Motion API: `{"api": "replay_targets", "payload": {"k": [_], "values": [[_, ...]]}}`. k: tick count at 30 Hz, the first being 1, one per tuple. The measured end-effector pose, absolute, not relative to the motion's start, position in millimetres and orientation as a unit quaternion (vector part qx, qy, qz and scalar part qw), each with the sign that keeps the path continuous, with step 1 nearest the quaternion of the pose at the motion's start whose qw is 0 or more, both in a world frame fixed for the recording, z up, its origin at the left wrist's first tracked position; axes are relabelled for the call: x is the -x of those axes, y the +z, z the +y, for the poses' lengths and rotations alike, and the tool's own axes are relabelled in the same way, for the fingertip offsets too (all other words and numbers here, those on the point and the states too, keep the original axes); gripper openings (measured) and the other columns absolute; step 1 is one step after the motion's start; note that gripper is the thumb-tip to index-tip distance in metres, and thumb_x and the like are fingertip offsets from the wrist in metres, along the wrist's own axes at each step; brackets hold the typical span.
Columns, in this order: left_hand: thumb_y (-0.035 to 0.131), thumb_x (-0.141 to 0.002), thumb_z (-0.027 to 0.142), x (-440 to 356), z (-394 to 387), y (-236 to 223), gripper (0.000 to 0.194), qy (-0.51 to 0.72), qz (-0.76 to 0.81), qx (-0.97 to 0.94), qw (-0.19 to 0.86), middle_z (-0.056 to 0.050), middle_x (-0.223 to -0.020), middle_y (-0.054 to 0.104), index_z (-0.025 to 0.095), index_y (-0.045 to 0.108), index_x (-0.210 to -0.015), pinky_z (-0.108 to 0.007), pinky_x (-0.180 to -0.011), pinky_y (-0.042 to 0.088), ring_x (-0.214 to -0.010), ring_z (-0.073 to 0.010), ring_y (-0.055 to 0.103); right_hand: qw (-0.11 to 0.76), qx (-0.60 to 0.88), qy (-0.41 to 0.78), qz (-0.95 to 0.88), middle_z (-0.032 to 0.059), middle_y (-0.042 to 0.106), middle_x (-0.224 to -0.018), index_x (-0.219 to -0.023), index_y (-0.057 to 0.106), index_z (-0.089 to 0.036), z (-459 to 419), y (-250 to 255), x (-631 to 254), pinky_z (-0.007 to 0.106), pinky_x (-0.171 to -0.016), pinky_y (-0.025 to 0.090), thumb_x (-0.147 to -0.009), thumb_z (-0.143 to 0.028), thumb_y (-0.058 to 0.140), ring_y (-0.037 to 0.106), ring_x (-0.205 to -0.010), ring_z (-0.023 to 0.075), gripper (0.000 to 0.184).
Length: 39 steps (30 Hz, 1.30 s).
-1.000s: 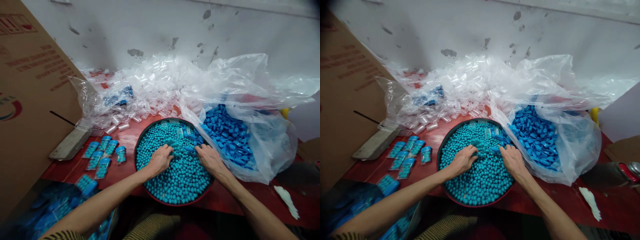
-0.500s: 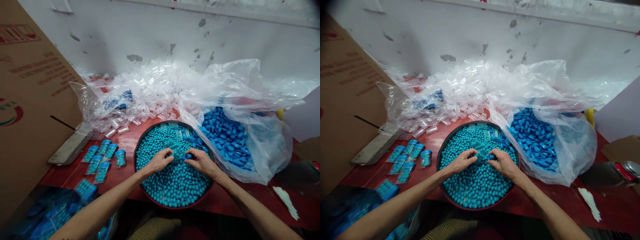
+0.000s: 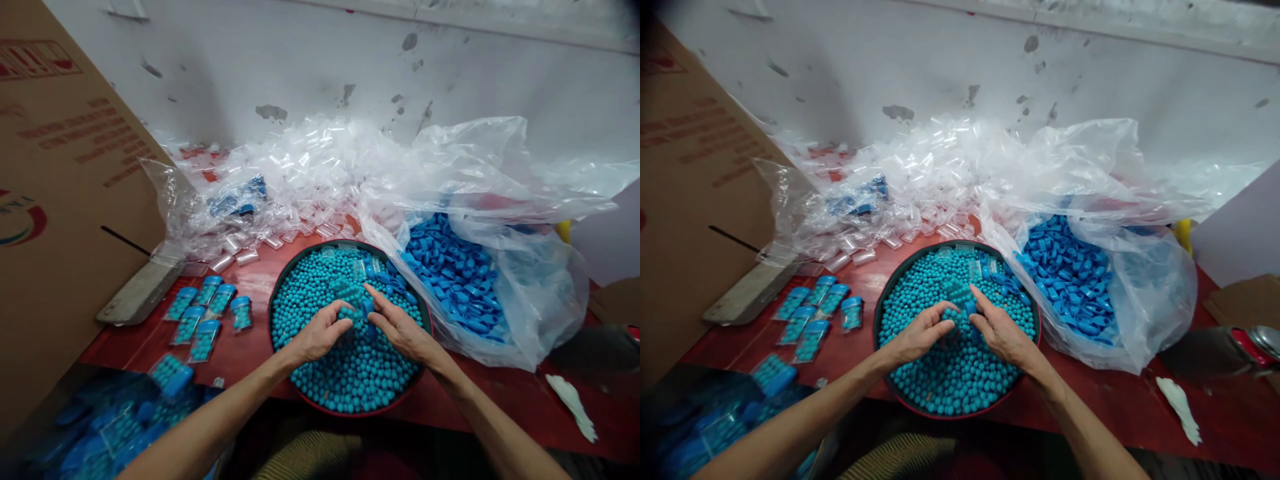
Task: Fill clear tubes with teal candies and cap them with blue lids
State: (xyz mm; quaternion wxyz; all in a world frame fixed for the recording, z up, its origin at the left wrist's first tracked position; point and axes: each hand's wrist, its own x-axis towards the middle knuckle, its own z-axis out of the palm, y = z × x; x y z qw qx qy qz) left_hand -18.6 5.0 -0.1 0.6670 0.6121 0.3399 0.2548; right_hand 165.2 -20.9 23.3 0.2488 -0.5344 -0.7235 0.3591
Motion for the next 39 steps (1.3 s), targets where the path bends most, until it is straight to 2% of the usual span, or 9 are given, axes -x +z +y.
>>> {"api": "replay_targets", "payload": {"k": [3,6,13,17,26,30,32,36,39], "values": [[0.048,-0.077,0.030,19,1,-1,0.026,0.256,0.357,-0.611,0.659,0.005,-0.063,0.041,0.016,0.044,-0.098,-0.016,-0.044,0.036,-0.050,-0.0054,0.039,0.259,0.545,0.327,-0.727,0.0015,0.059,-0.075,-0.114,0.047,-0.017,-21,25,-165,0.027,-0.066,0.044,-0.080,-0.030,0.047,0.053,-0.067,0.0142,0.036],[0.045,-0.078,0.033,16,-3,-2,0.027,0.271,0.358,-0.570,0.688,0.004,-0.067,0.044,0.017,0.042,-0.099,-0.019,-0.044,0.042,-0.052,-0.0076,0.047,0.292,0.548,0.281,-0.732,0.0045,0.061,-0.085,-0.099,0.057,-0.018,-22,18,-159,0.031,-0.076,0.042,-0.078,-0.030,0.050,0.054,-0.081,0.0170,0.025],[0.046,-0.078,0.031,12,-8,-7,0.023,0.288,0.346,-0.561,0.695,0.005,-0.069,0.044,0.017,0.041,-0.097,-0.015,-0.035,0.037,-0.039,-0.0031,0.043,0.315,0.538,0.320,-0.714,0.0075,0.056,-0.110,-0.116,0.050,-0.019,-25,15,-152,0.034,-0.089,0.040,-0.084,-0.025,0.039,0.052,-0.100,0.0181,0.034],[0.045,-0.078,0.029,14,-8,-10,0.030,0.302,0.360,-0.547,0.693,0.005,-0.066,0.044,0.019,0.036,-0.104,-0.014,-0.034,0.036,-0.039,-0.0033,0.043,0.313,0.536,0.344,-0.705,0.0064,0.056,-0.112,-0.114,0.051,-0.019,-28,17,-155,0.035,-0.092,0.038,-0.083,-0.025,0.041,0.051,-0.104,0.0179,0.034],[0.046,-0.078,0.029,13,-14,-3,0.049,0.296,0.380,-0.572,0.664,0.002,-0.069,0.046,0.023,0.029,-0.124,-0.016,-0.037,0.034,-0.044,-0.0051,0.042,0.344,0.556,0.364,-0.664,0.0043,0.063,-0.097,-0.107,0.057,-0.020,-33,13,-152,0.033,-0.081,0.044,-0.081,-0.030,0.043,0.057,-0.087,0.0179,0.031],[0.045,-0.077,0.029,11,-15,0,0.052,0.294,0.389,-0.561,0.669,0.003,-0.064,0.043,0.023,0.028,-0.126,-0.017,-0.034,0.032,-0.039,-0.0052,0.041,0.339,0.567,0.385,-0.644,0.0017,0.063,-0.070,-0.108,0.057,-0.018,-36,9,-151,0.027,-0.064,0.047,-0.082,-0.032,0.042,0.058,-0.064,0.0151,0.033],[0.045,-0.077,0.029,11,-16,0,0.049,0.299,0.389,-0.555,0.672,0.004,-0.063,0.042,0.023,0.031,-0.124,-0.017,-0.036,0.033,-0.039,-0.0047,0.040,0.329,0.564,0.382,-0.654,0.0003,0.060,-0.062,-0.109,0.056,-0.018,-39,8,-151,0.026,-0.058,0.046,-0.083,-0.032,0.039,0.055,-0.056,0.0141,0.034],[0.046,-0.077,0.029,11,-19,-6,0.035,0.314,0.383,-0.554,0.669,0.004,-0.064,0.042,0.022,0.042,-0.111,-0.016,-0.038,0.032,-0.042,-0.0035,0.035,0.297,0.509,0.290,-0.754,0.0031,0.058,-0.069,-0.110,0.054,-0.019,-43,6,-151,0.026,-0.063,0.044,-0.085,-0.026,0.035,0.054,-0.064,0.0147,0.032],[0.046,-0.077,0.030,11,-21,-9,0.029,0.324,0.397,-0.559,0.652,0.005,-0.062,0.040,0.021,0.044,-0.104,-0.015,-0.038,0.031,-0.043,-0.0038,0.034,0.256,0.479,0.240,-0.805,0.0049,0.056,-0.071,-0.111,0.052,-0.018,-42,5,-152,0.026,-0.064,0.043,-0.087,-0.023,0.032,0.052,-0.067,0.0150,0.033]]}}
